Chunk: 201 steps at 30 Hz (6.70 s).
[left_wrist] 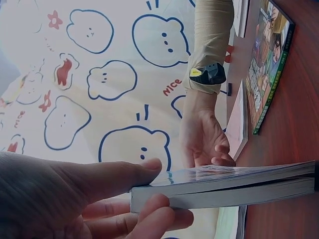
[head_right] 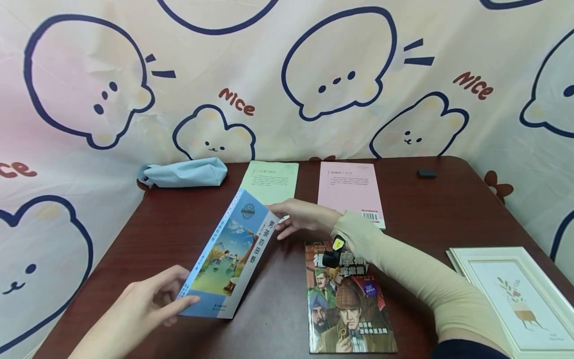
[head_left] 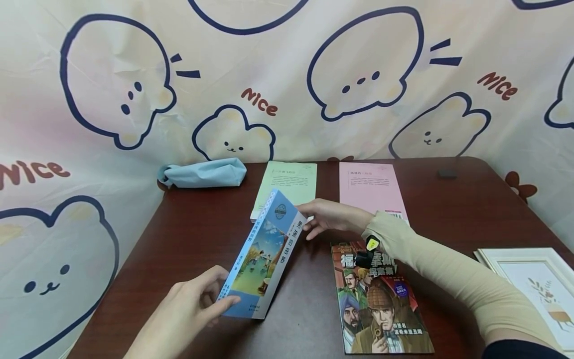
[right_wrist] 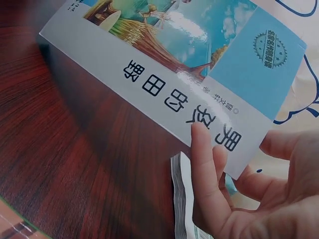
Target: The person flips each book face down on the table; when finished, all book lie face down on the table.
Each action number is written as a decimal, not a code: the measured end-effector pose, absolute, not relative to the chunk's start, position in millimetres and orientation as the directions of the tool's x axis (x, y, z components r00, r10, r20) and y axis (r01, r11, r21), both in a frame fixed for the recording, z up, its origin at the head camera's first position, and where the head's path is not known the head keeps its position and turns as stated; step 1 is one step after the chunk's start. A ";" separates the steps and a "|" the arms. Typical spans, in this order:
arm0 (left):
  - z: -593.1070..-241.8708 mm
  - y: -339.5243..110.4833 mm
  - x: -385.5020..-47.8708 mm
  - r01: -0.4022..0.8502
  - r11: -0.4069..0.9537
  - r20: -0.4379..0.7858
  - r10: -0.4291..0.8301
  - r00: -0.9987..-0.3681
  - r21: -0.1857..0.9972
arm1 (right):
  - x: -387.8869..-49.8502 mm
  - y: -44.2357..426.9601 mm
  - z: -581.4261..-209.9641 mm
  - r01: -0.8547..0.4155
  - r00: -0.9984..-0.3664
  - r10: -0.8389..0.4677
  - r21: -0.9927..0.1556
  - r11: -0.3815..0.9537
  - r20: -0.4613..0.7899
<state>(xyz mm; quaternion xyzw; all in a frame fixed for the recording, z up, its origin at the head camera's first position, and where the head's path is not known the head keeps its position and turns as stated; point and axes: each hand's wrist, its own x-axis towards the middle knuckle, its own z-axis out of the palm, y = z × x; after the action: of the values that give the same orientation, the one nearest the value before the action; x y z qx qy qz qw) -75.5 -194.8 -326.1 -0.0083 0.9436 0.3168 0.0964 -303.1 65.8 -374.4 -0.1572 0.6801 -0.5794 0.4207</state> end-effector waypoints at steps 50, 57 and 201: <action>-320.9 -186.3 -69.5 -0.019 0.861 -0.099 0.036 -0.994 0.508 | -303.3 55.3 -375.2 0.350 -0.647 -0.578 -0.867 0.355 -0.498; -319.5 -185.1 -68.5 -0.044 0.865 -0.107 0.011 -0.994 0.500 | -303.1 54.5 -373.3 0.364 -0.642 -0.575 -0.862 0.353 -0.507; -348.9 -177.8 -78.1 0.801 0.510 0.515 0.800 -0.308 -0.313 | -315.8 31.9 -385.0 0.045 -0.551 -0.732 -0.890 0.454 -0.401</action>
<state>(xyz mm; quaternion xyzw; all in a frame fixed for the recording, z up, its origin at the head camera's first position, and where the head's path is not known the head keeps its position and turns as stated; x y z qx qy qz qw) -78.1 -177.8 -348.9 0.4951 0.8087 0.0011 -0.3176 -315.8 31.9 -385.0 -0.2306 0.7454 -0.4687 0.4142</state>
